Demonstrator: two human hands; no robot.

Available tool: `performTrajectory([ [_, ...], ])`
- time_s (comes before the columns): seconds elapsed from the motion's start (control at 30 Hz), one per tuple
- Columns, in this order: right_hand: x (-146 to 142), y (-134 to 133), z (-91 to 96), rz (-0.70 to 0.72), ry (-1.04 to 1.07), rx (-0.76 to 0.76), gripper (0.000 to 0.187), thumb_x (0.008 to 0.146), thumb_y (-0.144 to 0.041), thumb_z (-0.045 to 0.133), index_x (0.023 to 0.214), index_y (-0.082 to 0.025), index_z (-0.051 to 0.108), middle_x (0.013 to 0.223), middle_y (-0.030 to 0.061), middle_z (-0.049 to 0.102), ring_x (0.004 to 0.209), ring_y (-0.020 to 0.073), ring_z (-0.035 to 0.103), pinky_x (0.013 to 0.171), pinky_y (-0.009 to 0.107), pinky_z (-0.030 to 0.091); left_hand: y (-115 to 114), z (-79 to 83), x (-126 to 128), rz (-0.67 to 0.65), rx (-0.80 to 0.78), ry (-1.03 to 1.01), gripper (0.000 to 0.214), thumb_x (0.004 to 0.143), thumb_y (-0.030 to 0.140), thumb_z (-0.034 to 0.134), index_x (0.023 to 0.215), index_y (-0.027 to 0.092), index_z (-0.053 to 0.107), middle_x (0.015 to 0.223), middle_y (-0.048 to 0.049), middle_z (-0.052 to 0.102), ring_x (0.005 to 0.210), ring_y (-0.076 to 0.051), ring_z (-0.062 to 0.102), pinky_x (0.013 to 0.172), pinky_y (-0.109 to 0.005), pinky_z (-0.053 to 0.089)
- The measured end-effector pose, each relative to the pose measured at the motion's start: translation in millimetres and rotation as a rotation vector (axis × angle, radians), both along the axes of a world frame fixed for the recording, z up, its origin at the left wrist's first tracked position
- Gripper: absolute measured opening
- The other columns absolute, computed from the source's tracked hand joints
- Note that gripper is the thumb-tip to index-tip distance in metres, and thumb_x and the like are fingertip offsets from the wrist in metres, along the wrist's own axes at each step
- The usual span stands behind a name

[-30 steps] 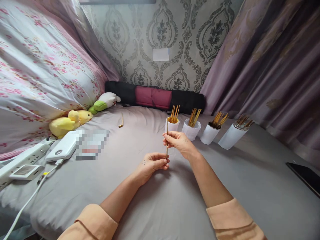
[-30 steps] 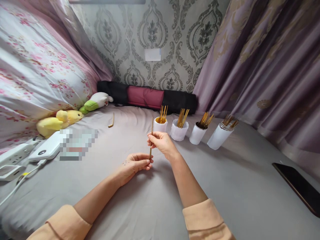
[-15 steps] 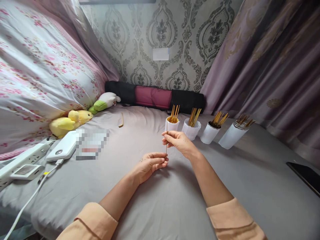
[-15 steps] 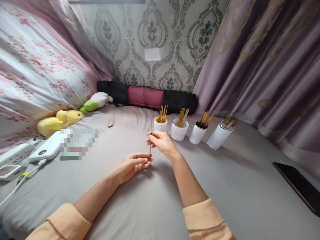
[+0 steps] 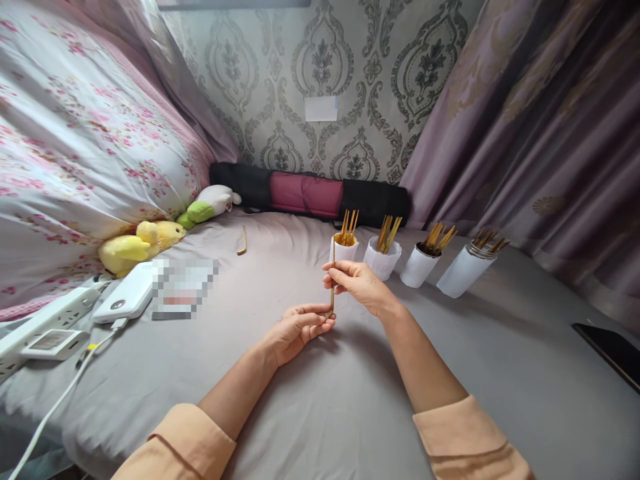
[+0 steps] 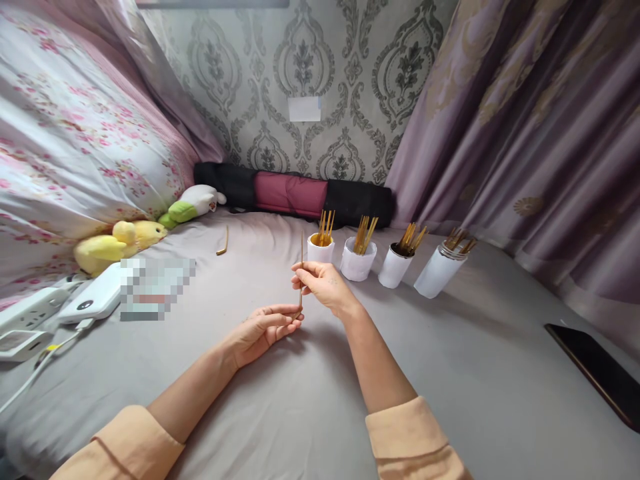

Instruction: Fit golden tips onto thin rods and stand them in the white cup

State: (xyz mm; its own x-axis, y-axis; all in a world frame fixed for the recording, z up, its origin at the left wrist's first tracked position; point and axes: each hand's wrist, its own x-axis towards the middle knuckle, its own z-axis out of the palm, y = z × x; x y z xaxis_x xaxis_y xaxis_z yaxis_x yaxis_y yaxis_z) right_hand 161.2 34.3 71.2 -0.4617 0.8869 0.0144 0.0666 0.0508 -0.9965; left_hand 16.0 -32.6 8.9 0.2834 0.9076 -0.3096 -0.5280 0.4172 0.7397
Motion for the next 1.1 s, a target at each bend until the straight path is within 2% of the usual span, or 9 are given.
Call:
performTrajectory([
  [0.77, 0.4, 0.4, 1.2, -0.036, 0.006, 0.028, 0.021, 0.076, -0.030, 0.053, 0.089, -0.016, 0.061, 0.076, 0.0042, 0.063, 0.071, 0.0113, 0.058, 0.060, 0.022, 0.045, 1.7, -3.9, -0.7, -0.012, 0.029, -0.010, 0.034, 0.064, 0.005, 0.064, 0.098, 0.009, 0.059, 0.095, -0.0122, 0.063, 0.079, -0.014, 0.061, 0.075, -0.022, 0.048],
  [1.1, 2.9, 1.3, 3.3, -0.027, 0.016, 0.011, 0.021, 0.077, -0.028, 0.052, 0.091, -0.015, 0.059, 0.079, 0.0051, 0.063, 0.075, 0.0120, 0.059, 0.062, 0.023, 0.047, 1.3, -0.6, -0.1, 0.002, 0.026, -0.008, 0.038, 0.063, 0.004, 0.065, 0.100, 0.009, 0.058, 0.095, -0.0113, 0.062, 0.078, -0.012, 0.061, 0.074, -0.021, 0.048],
])
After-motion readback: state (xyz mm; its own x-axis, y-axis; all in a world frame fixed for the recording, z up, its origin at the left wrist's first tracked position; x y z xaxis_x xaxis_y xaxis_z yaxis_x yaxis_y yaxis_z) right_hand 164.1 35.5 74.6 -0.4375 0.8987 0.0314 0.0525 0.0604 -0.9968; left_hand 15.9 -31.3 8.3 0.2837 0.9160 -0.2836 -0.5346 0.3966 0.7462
